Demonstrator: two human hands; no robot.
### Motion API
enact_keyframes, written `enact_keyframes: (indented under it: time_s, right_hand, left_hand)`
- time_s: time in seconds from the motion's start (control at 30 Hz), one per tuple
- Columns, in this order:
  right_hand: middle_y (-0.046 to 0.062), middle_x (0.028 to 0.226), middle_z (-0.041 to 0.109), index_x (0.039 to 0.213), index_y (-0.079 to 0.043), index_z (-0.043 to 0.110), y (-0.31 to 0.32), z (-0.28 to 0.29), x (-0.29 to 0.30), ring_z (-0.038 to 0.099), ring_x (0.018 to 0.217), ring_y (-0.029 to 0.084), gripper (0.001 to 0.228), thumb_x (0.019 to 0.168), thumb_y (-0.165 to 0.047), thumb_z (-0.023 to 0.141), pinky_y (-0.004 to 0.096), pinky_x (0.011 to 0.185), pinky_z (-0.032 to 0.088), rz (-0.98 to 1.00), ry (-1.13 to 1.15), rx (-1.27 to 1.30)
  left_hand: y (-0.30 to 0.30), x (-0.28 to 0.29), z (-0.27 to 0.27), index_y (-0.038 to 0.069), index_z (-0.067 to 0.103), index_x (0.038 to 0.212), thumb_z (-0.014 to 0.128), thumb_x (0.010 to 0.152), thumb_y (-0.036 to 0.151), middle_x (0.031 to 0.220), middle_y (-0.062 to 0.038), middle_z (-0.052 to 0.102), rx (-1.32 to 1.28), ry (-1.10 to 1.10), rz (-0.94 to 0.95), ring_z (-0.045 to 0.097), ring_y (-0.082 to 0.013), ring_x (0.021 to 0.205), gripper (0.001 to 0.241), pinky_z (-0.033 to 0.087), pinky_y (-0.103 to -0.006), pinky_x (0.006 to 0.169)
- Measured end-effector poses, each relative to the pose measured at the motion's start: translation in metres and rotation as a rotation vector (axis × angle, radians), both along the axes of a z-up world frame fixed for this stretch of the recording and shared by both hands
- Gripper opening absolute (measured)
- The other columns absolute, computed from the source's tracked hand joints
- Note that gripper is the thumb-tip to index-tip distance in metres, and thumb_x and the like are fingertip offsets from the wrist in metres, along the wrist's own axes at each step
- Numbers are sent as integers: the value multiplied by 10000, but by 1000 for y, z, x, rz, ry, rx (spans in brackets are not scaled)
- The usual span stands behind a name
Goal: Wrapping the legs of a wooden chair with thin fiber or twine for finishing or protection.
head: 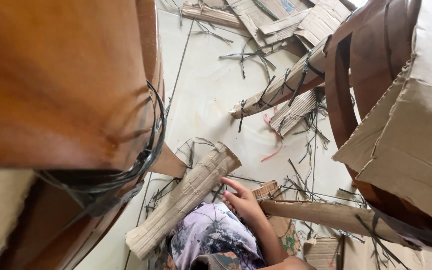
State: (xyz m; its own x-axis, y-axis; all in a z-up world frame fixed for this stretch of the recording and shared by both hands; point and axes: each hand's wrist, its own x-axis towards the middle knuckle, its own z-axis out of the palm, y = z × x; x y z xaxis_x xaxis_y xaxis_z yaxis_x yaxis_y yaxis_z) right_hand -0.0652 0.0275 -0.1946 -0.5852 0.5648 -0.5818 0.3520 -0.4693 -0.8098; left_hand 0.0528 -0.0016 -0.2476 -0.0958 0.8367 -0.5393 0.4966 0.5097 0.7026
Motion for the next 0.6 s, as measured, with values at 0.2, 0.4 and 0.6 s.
enact_keyframes:
  time_s: [0.2,0.4,0.6]
  right_hand:
    - [146,953,773,1203,56,742,1,-5,54,586,679,126,288,925,13,683,230,583,453,-371,196,29]
    - [161,916,700,1223,34,680,-33,47,105,634,801,204,304,930,94,621,332,684,534,-385,93,101]
    - [199,741,751,1030,101,754,-61,102,174,696,715,268,166,900,69,656,369,696,569,-421,20,306]
  left_hand:
    - [-9,-87,112,46,653,1173,681,896,298,998,-83,743,-38,-107,-232,640,-139,790,376,489,-243,720]
    - [-11,-156,211,83,721,1141,672,914,273,1009,-69,764,-34,-184,-480,645,-110,760,300,508,-213,660]
    - [-14,-171,246,106,721,1173,645,879,135,1131,-72,754,47,-108,-428,722,-175,965,305,603,-280,798]
